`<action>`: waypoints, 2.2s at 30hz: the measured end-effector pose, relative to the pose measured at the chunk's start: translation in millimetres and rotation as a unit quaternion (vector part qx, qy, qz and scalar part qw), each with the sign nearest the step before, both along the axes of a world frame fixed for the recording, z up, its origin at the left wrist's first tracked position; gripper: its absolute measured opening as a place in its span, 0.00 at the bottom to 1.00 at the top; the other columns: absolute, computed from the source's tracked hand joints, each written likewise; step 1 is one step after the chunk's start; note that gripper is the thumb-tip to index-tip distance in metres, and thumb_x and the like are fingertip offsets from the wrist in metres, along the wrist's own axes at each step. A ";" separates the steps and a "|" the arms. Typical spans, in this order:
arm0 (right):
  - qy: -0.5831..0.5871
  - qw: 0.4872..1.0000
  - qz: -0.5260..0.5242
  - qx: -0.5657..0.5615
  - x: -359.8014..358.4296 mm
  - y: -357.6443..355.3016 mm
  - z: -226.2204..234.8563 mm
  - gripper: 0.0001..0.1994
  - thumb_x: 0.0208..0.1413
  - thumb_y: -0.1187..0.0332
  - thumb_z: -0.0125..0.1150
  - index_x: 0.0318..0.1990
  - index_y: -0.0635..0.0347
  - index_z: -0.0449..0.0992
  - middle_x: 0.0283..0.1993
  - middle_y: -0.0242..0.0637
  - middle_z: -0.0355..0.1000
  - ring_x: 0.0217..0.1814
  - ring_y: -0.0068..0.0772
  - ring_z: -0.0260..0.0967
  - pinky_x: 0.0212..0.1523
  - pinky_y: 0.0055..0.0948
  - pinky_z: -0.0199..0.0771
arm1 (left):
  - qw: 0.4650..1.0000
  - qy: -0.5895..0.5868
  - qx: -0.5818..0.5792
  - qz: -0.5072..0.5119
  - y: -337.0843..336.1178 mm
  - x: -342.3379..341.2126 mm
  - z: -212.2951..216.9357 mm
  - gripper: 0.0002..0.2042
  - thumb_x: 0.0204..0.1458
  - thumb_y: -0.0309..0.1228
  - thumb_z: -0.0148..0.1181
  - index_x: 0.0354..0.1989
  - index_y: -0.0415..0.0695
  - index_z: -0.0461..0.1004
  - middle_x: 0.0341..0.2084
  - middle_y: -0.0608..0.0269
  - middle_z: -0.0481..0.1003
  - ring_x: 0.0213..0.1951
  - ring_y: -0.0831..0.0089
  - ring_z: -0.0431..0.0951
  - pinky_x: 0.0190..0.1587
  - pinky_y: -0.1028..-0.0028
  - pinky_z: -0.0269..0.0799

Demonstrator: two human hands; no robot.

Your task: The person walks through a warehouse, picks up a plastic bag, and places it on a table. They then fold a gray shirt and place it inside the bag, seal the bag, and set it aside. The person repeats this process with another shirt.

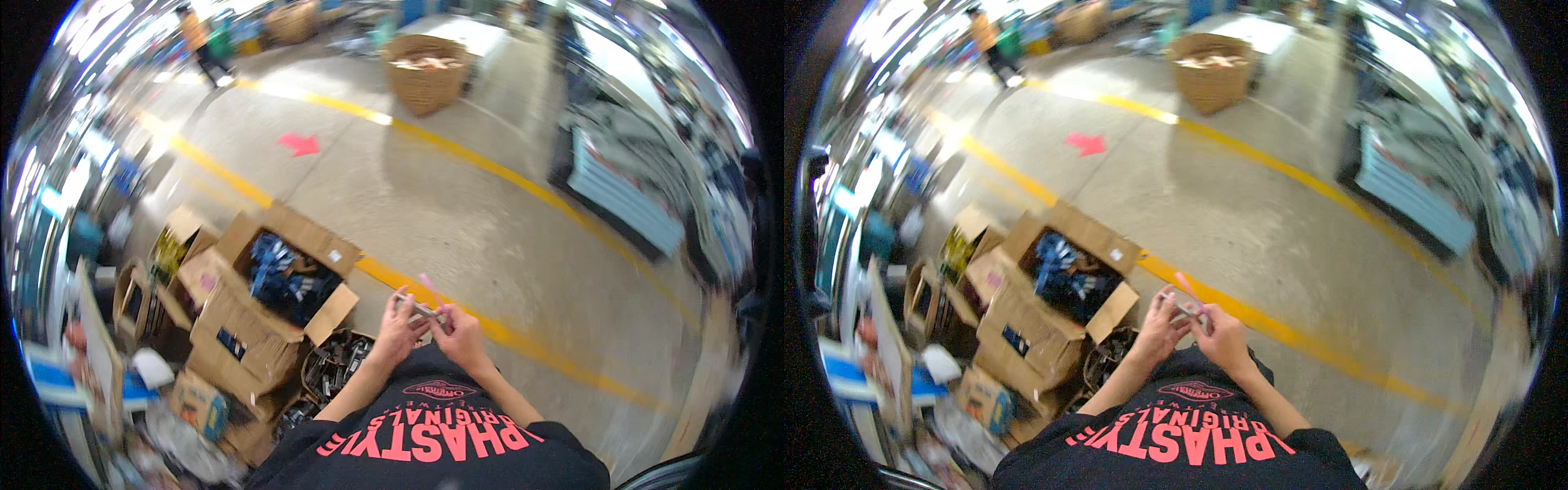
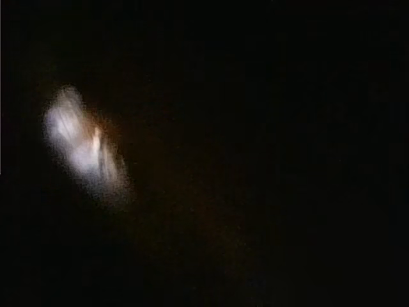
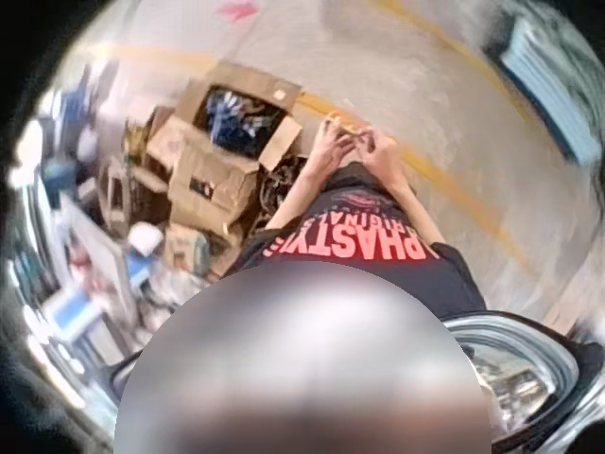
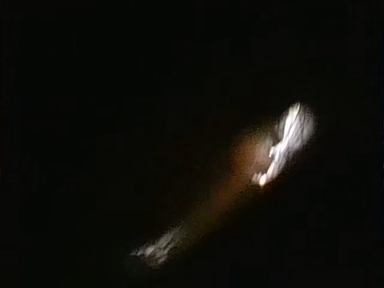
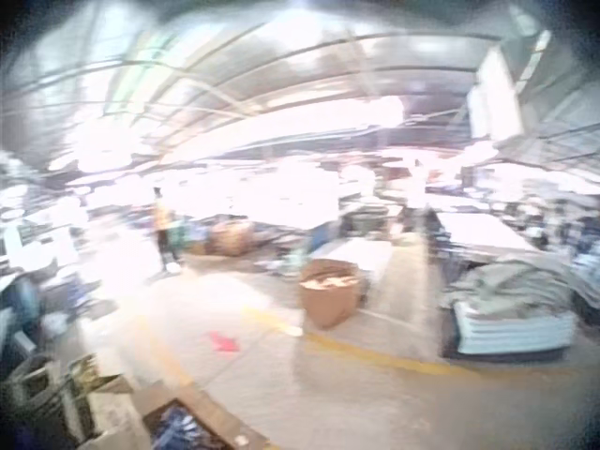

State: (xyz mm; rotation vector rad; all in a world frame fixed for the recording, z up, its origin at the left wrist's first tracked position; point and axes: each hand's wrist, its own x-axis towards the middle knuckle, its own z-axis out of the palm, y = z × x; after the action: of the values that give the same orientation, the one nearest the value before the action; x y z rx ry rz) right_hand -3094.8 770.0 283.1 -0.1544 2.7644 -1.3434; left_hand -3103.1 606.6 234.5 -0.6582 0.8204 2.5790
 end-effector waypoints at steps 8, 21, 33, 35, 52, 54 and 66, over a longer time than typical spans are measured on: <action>0.033 0.949 0.312 0.033 -231.8 -78.6 -33.8 0.10 0.55 0.66 0.68 0.41 0.57 0.76 0.25 0.45 0.75 0.27 0.51 0.77 0.29 0.46 0.75 | 0.972 -0.009 -0.008 0.237 -49.2 -141.1 -27.4 0.47 0.62 0.30 0.66 0.76 0.64 0.32 0.48 0.56 0.76 0.46 0.63 0.82 0.47 0.58 0.80; 0.032 0.568 0.823 -0.007 -345.1 -223.9 -31.1 0.10 0.55 0.64 0.68 0.37 0.61 0.77 0.23 0.43 0.73 0.22 0.44 0.74 0.26 0.40 0.72 | 0.638 -0.045 -0.026 0.768 -13.2 -182.7 -2.0 0.35 0.59 0.26 0.66 0.67 0.61 0.48 0.49 0.57 0.73 0.49 0.64 0.80 0.47 0.54 0.82; -0.179 0.373 0.910 0.023 -207.4 -125.6 -62.7 0.14 0.58 0.63 0.68 0.34 0.66 0.73 0.21 0.38 0.68 0.23 0.28 0.66 0.25 0.36 0.66 | 0.400 -0.033 -0.100 0.911 172.3 -104.1 -26.7 0.17 0.64 0.24 0.60 0.60 0.39 0.69 0.57 0.55 0.75 0.56 0.63 0.78 0.60 0.61 0.77; -0.186 0.344 0.920 0.035 -203.8 -113.0 -69.3 0.13 0.58 0.63 0.68 0.36 0.66 0.75 0.22 0.37 0.68 0.23 0.27 0.65 0.25 0.35 0.66 | 0.418 -0.121 -0.131 0.891 193.8 -100.1 -21.4 0.19 0.63 0.28 0.63 0.60 0.38 0.69 0.52 0.58 0.78 0.50 0.67 0.80 0.54 0.64 0.79; -0.295 0.485 0.822 0.049 -407.7 -189.3 -73.3 0.07 0.66 0.67 0.59 0.43 0.61 0.73 0.26 0.26 0.66 0.18 0.15 0.60 0.16 0.21 0.62 | 0.608 -0.182 -0.325 0.701 68.7 -244.9 -38.3 0.26 0.57 0.20 0.62 0.65 0.38 0.65 0.55 0.60 0.74 0.56 0.71 0.75 0.59 0.66 0.73; -0.248 0.510 0.824 0.023 -468.0 -216.6 -76.7 0.07 0.66 0.66 0.60 0.43 0.61 0.74 0.27 0.25 0.66 0.18 0.15 0.60 0.16 0.20 0.62 | 0.619 -0.182 -0.389 0.657 35.9 -294.7 -33.8 0.27 0.54 0.25 0.65 0.63 0.38 0.66 0.50 0.55 0.78 0.51 0.67 0.79 0.55 0.65 0.75; -0.318 0.711 0.625 -0.044 -785.4 -316.4 -43.2 0.09 0.66 0.64 0.63 0.39 0.61 0.75 0.27 0.23 0.67 0.21 0.13 0.60 0.19 0.19 0.59 | 0.786 -0.154 -0.532 0.274 -130.5 -539.3 25.8 0.32 0.49 0.29 0.71 0.64 0.43 0.63 0.33 0.53 0.79 0.37 0.62 0.81 0.44 0.65 0.75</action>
State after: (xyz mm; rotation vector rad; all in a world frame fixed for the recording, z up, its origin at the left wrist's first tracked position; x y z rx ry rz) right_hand -3880.2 453.6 239.9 -1.0750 1.3515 -0.8094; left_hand -3642.4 476.1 260.3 -1.7822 2.2311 2.0638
